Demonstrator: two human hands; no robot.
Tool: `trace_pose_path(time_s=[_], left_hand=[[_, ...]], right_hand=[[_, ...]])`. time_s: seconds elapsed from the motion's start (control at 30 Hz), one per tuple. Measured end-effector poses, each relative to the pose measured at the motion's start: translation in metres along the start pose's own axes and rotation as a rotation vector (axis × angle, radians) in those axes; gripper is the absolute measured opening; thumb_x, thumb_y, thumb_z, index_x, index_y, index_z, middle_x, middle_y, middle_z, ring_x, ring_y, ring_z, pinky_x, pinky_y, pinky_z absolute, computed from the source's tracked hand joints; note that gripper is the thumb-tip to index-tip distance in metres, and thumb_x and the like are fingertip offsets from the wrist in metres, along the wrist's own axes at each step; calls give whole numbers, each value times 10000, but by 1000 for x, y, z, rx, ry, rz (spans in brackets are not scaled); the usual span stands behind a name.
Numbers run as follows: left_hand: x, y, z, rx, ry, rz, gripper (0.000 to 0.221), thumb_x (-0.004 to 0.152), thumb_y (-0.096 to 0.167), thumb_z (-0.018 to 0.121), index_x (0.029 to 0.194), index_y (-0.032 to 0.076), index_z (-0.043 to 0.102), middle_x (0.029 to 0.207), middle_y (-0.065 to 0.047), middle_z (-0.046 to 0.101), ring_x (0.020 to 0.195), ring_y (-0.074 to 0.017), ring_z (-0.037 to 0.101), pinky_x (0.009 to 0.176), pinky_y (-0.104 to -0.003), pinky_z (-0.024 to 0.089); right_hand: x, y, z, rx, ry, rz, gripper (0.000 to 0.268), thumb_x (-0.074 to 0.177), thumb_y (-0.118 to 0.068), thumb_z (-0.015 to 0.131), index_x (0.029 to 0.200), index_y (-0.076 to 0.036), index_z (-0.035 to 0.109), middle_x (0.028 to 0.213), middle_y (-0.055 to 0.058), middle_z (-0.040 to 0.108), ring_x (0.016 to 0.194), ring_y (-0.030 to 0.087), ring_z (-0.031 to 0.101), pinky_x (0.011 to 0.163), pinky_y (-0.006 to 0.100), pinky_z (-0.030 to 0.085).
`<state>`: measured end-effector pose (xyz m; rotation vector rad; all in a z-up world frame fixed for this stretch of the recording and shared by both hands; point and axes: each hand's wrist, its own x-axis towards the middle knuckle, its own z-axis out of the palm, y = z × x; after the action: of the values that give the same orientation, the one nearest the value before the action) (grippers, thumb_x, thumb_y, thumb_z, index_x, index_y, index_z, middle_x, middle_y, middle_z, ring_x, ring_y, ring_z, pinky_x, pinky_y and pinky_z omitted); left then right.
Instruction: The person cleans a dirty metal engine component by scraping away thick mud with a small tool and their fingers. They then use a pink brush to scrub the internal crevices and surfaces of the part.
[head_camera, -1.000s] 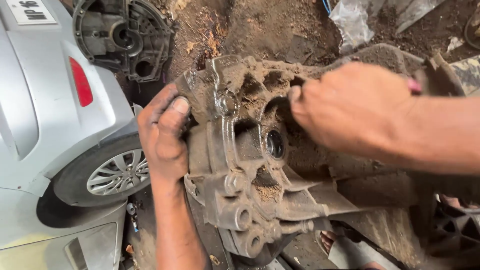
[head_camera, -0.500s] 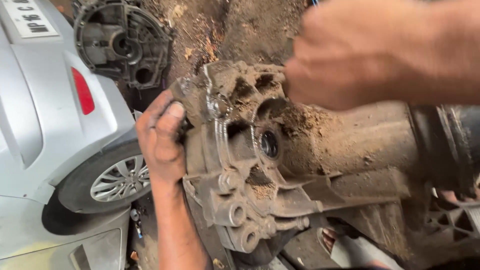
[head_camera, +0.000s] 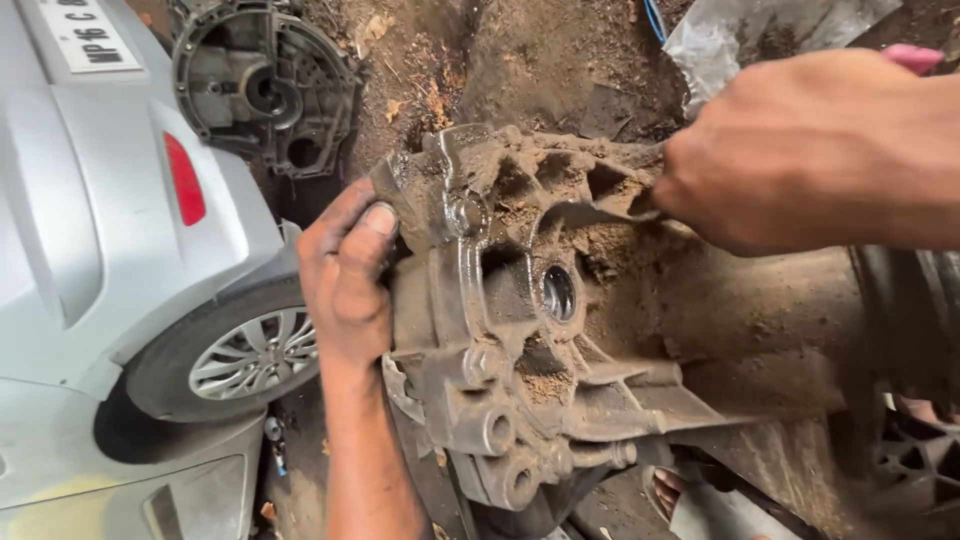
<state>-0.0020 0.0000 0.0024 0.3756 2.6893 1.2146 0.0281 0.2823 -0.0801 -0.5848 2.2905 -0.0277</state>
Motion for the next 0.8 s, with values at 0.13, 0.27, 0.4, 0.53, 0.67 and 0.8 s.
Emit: trace_pose_path(time_s=[0.13, 0.27, 0.4, 0.53, 0.67, 0.8], left_hand=[[-1, 5, 2, -2, -4, 0, 500, 935, 347, 577, 1197, -64, 689, 1025, -39, 687, 935, -131, 593, 859, -258, 461], [-3, 0, 1, 14, -37, 32, 477, 962, 346, 570, 1175, -58, 706, 995, -25, 666, 900, -113, 554, 825, -254, 434], [-3, 3, 2, 17, 4, -45, 503, 920, 349, 580, 1185, -55, 722, 922, -26, 630, 807, -107, 494, 727, -245, 379], [-5, -1, 3, -49, -14, -19, 512, 933, 343, 592, 1228, -62, 697, 1015, -39, 680, 903, -120, 579, 827, -246, 448], [-2, 0, 0, -8, -27, 27, 522, 948, 340, 574, 1243, -72, 698, 1061, -62, 706, 963, -146, 613, 886, -262, 471], [-4, 1, 6, -37, -46, 21, 536, 956, 336, 562, 1264, -85, 686, 1127, -87, 724, 1029, -170, 645, 961, -279, 492]], right_hand=[[-3, -8, 0, -149, 76, -53, 456, 1118, -333, 252, 953, -140, 631, 629, 6, 622, 481, 94, 550, 457, 260, 496], [18, -4, 22, -314, 113, -89, 394, 1104, -299, 259, 1057, -79, 583, 651, 30, 614, 459, 96, 548, 399, 232, 504], [20, 8, 27, -230, -33, -109, 440, 1102, -347, 258, 988, -120, 617, 648, 21, 620, 448, 66, 546, 393, 206, 513], [1, -5, 15, -108, -107, -94, 564, 1089, -425, 186, 928, -148, 650, 647, -35, 633, 462, 47, 529, 417, 217, 504], [1, -22, 32, -192, 73, -185, 508, 1094, -372, 230, 1123, 22, 548, 696, 13, 619, 516, 81, 554, 446, 226, 500], [-6, -24, 24, -211, 169, -209, 521, 1115, -342, 265, 1255, 115, 472, 743, 56, 611, 547, 102, 581, 452, 231, 514]])
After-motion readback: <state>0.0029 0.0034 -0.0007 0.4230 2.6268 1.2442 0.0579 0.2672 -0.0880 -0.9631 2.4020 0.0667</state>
